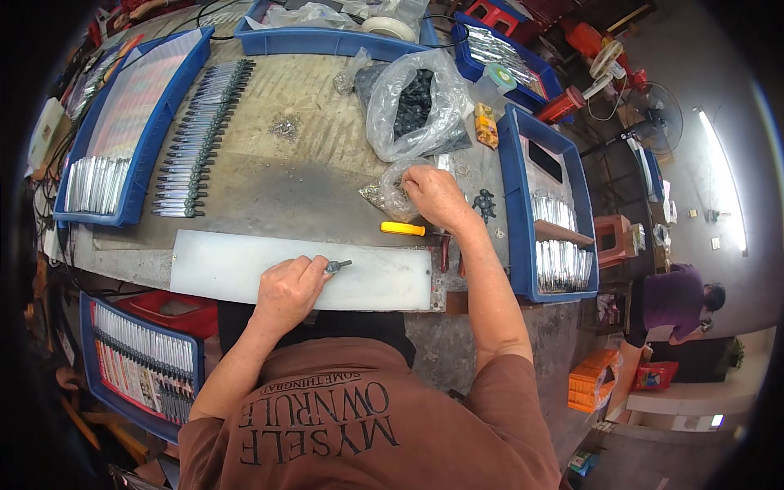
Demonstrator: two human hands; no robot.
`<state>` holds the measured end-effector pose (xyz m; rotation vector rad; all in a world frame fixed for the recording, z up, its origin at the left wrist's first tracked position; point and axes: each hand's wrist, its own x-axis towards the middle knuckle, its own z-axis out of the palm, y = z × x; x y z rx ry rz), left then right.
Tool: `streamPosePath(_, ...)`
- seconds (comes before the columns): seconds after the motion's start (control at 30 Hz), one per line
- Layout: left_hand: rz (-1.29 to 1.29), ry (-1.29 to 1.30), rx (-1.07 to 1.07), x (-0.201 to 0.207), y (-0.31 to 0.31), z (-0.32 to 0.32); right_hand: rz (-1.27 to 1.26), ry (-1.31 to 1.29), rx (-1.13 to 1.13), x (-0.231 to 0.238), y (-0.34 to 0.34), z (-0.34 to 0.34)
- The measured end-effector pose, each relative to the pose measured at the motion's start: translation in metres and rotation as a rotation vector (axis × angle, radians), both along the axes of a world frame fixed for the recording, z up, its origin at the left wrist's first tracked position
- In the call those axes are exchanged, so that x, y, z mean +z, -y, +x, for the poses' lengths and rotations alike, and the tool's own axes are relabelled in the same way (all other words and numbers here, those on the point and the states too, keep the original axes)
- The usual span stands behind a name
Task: The person assembles small metal components into housings by hand, then places the assembled housings into plastic trays.
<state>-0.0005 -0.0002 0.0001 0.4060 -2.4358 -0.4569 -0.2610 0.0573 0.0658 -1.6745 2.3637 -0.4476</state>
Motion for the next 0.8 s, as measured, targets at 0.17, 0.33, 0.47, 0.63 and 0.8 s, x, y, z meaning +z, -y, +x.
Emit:
streamPosePath(0.17,0.001,-0.007,0.0,-0.001,0.0,-0.001,-0.047,0.027,0.017,-0.002,-0.002,-0.003)
streamPosePath(0.33,0.017,0.013,-0.003,0.001,0.0,0.0,-0.153,0.099,-0.018,0.001,-0.004,0.002)
streamPosePath(0.47,0.001,0.011,0.01,0.001,-0.001,0.0,-0.257,0.152,0.011,0.002,-0.009,0.01)
streamPosePath(0.63,0.003,0.003,0.009,0.001,0.0,0.0,-0.252,0.268,0.079,0.004,-0.018,0.036)
streamPosePath(0.8,0.006,0.015,0.009,0.0,0.0,0.0,-0.145,0.401,0.146,0.0,-0.025,0.06)
